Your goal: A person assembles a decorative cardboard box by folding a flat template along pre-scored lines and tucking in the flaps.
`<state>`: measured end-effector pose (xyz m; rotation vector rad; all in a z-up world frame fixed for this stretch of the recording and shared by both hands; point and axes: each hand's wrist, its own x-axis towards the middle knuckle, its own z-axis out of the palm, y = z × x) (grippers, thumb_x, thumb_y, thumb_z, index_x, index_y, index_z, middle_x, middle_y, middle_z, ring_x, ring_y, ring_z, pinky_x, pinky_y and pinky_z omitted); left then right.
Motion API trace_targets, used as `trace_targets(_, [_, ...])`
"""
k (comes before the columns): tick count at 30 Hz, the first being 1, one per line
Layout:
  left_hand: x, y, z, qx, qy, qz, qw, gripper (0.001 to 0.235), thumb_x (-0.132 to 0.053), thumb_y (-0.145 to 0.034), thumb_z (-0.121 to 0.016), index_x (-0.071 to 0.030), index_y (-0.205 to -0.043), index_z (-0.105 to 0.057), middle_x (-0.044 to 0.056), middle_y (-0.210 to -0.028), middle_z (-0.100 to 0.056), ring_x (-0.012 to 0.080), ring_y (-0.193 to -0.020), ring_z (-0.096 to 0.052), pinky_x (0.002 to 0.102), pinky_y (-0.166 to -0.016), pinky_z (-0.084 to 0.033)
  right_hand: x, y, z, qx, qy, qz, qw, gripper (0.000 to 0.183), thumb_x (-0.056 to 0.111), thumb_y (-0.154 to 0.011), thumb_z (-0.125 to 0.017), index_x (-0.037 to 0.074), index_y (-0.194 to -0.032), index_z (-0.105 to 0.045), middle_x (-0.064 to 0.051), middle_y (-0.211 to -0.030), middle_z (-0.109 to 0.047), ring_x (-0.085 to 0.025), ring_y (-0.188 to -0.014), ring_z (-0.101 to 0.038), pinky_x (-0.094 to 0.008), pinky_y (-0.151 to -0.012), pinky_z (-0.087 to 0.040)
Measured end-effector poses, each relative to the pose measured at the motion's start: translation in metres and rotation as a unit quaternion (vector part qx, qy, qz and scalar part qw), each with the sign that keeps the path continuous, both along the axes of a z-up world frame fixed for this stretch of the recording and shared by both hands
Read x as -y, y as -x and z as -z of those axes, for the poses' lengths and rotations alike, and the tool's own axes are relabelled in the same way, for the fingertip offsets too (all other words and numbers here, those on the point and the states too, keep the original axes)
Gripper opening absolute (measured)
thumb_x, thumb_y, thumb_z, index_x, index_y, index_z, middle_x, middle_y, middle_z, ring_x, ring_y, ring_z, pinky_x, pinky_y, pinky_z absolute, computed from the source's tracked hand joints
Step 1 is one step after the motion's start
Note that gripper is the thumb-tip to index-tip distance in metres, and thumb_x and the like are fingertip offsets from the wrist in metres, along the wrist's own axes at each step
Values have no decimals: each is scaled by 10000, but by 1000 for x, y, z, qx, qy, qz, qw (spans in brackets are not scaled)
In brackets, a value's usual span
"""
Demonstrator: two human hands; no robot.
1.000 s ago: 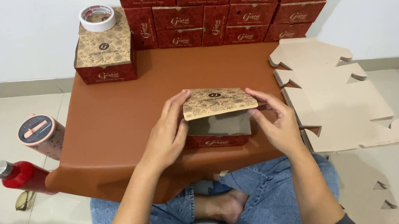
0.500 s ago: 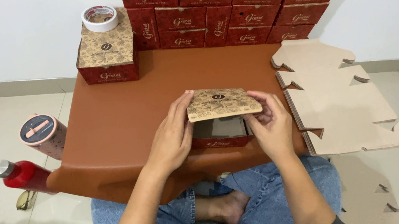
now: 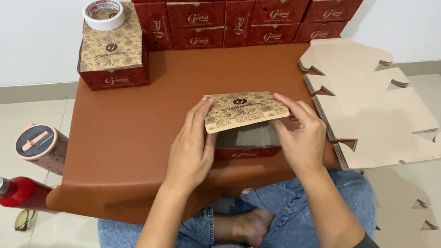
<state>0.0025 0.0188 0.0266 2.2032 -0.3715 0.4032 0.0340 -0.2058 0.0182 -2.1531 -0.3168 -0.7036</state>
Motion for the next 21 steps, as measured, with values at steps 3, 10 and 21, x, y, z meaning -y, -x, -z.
trace_targets(3, [-1,-1,2,-7,-4,2,1000,537,-73,-954,-503,-66,-1486,-422,218,-1496,-461,500,-1276,-523,633,-978,-470,-1,2,4,-2,2,10,1000,508,-70,-787,-773,134,-1250,-732,-145,-992,-723,-345,-981,-683,-449,-875,-522])
trace_targets(10, [-3,-3,6,-15,-58,4,998,614,22,-891,-427,-111,-1490,-444,173,-1523,-444,473,-1287,-513,606,-1009,-447,15,6,-7,-39,69,-50,996,628,-216,-778,-551,120,-1286,-706,-169,-1254,-676,-411,-1181,-608,-534,-1009,-455])
trace_targets(21, [-11,6,25,-8,58,138,989,729,-166,-851,-627,-127,-1537,-383,234,-1628,-231,533,-1488,-153,664,-1153,-220,38,13,11,-117,-48,-281,951,603,149,-873,-582,26,-1452,-467,-235,-1597,-362,-431,-1494,-268,-610,-1181,-225])
